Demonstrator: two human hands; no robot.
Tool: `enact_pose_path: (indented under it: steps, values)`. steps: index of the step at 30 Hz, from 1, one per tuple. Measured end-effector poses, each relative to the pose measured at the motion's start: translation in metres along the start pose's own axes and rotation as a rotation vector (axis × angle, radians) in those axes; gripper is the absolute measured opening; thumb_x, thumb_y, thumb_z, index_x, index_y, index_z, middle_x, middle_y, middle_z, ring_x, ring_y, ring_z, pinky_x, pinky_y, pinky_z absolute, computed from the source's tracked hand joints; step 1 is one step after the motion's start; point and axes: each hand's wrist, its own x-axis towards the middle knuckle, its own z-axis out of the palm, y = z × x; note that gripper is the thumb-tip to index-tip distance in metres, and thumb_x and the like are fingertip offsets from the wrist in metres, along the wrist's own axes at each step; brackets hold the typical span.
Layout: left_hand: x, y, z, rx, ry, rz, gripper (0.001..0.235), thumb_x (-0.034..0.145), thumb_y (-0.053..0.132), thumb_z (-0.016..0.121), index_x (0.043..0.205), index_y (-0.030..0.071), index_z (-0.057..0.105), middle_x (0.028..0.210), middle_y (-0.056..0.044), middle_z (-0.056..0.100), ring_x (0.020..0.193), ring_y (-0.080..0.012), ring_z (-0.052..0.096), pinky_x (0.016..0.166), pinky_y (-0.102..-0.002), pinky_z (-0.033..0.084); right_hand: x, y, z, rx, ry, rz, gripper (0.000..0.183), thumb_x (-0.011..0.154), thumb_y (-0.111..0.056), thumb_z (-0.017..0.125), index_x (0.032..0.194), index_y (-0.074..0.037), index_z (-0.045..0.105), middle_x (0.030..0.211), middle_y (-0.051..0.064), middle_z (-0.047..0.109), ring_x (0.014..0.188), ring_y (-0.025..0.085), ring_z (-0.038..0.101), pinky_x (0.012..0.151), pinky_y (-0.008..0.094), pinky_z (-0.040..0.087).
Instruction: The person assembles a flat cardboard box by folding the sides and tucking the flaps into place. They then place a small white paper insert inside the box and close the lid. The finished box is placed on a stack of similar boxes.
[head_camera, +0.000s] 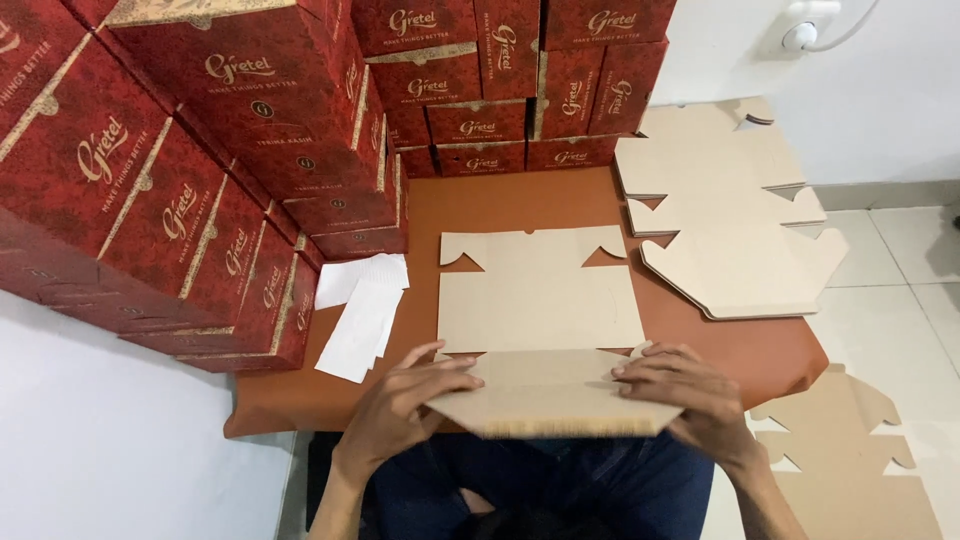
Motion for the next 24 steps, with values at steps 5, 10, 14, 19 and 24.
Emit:
enact_pose_path:
  steps: [5,10,14,19,24]
  values:
    - [0.02,-0.016,0.004,-0.002,0.102,-0.233,0.023,0.096,0.009,0.074,0.118,0.014,0.076,0.105,-0.004,0.085,0.105,-0.03,0.08,0.09,-0.046,0.066,-0.002,0.046,0.013,-0.201,0.211,0.385,0.018,0.082,-0.021,0.089,0.093,-0.01,0.079,0.074,0.002,0.068,0.068,0.02,0.065,0.067,0.03,0.051]
    - [0.074,-0.025,-0.003,-0.076,0.282,-0.363,0.022,0.095,0.021,0.082,0.112,0.009,0.075,0.077,-0.012,0.081,0.076,-0.0278,0.082,0.072,-0.044,0.064,0.065,0.066,0.031,0.12,0.417,0.754,0.029,0.09,-0.008,0.09,0.108,0.006,0.072,0.083,0.027,0.074,0.064,0.036,0.075,0.048,0.044,0.066]
    - [0.089,-0.065,0.01,-0.081,0.353,-0.455,0.03,0.1,0.026,0.078,0.123,0.008,0.069,0.078,-0.013,0.08,0.077,-0.0261,0.08,0.075,-0.043,0.062,0.089,0.094,0.051,-0.305,0.311,0.662,0.04,0.095,-0.033,0.089,0.122,-0.009,0.072,0.104,0.017,0.077,0.089,0.04,0.076,0.067,0.059,0.058]
    - [0.101,-0.098,0.015,0.016,0.325,-0.536,0.04,0.104,0.023,0.072,0.137,0.003,0.059,0.079,-0.019,0.078,0.079,-0.0348,0.08,0.081,-0.05,0.061,0.092,0.135,0.071,-0.54,0.143,0.71,0.052,0.102,-0.051,0.075,0.135,-0.013,0.059,0.123,0.013,0.068,0.098,0.049,0.074,0.076,0.076,0.056]
    - [0.098,-0.137,0.04,0.293,0.163,-0.685,0.049,0.105,0.031,0.067,0.143,0.003,0.055,0.125,-0.029,0.072,0.113,-0.0521,0.071,0.092,-0.065,0.056,0.093,0.136,0.085,-0.644,0.048,0.694,0.057,0.101,-0.041,0.073,0.151,-0.024,0.05,0.121,0.01,0.061,0.113,0.042,0.069,0.083,0.064,0.06]
